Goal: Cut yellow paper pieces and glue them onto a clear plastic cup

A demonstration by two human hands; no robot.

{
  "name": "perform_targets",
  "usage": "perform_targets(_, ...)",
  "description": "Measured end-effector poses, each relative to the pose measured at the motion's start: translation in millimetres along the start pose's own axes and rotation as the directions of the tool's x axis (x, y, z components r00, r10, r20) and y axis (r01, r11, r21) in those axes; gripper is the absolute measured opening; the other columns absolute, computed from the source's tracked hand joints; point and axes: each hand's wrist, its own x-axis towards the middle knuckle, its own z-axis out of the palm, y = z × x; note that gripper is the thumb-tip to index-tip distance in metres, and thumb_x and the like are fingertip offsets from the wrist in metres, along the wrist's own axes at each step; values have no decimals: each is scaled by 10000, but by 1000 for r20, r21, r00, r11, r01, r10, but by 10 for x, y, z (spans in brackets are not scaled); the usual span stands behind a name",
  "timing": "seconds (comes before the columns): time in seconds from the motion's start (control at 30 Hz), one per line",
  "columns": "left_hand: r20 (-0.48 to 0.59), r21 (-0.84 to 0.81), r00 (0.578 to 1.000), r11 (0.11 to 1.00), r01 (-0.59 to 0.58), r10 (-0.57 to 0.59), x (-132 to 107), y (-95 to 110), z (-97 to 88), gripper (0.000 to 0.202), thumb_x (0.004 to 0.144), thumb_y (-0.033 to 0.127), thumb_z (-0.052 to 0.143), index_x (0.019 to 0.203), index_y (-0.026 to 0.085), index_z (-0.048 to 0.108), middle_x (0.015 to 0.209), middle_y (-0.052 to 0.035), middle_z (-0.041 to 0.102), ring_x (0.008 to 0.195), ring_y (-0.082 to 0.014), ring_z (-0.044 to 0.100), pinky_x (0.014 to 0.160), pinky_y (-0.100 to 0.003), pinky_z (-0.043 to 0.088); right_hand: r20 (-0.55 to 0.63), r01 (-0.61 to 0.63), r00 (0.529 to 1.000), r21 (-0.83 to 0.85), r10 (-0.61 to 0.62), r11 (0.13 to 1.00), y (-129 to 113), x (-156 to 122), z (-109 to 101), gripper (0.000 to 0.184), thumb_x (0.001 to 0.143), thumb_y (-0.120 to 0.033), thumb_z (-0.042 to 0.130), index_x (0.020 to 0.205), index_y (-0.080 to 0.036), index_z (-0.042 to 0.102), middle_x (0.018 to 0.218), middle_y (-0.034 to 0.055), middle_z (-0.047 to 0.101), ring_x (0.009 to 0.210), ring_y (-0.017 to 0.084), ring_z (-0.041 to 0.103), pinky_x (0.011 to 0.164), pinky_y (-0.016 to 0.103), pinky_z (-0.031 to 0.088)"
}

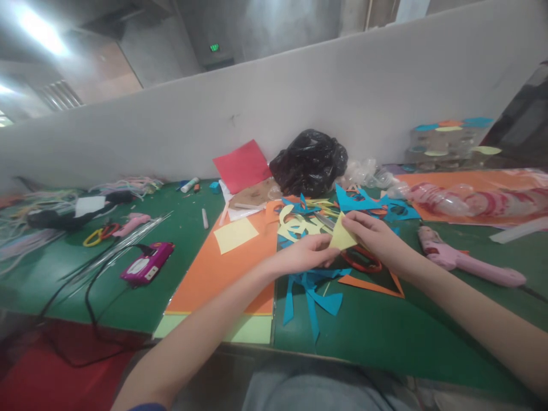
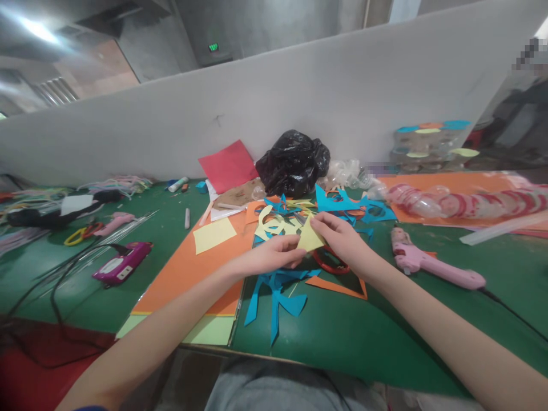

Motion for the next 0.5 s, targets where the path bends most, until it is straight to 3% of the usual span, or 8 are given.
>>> perform_targets(0.17, -42, 76, 999, 997, 7, -4, -12, 48, 9, 284, 964, 398, 440, 785, 184, 495, 737, 23, 545, 642, -99, 461, 620, -245, 374, -31, 134, 990, -120, -138, 984, -23, -15, -5, 503, 830, -687, 613, 837, -185, 582, 705, -12, 528, 623, 113, 466, 550, 217, 378)
perform_targets(0.37, -231, 142, 972, 990, -9, 42, 6, 82, 52, 238, 945, 392, 481, 810, 195, 481, 786, 24, 531, 730, -122, 495, 675, -249, 393, -55, 189, 978, -165, -201, 968, -89, -30, 34, 503, 834, -691, 587, 814, -189, 582, 687, -8, 509, 610, 123, 443, 536, 233, 355)
perform_targets(0.5, -309, 89, 950, 996, -13, 40, 48, 36, 69, 270, 949, 439, 470, 828, 198, 481, 783, 32, 488, 702, -114, 470, 641, -247, 381, -16, 228, 971, -222, -238, 948, -104, -53, 77, 512, 840, -692, 570, 812, -182, 597, 694, -1, 514, 618, 124, 425, 547, 239, 341)
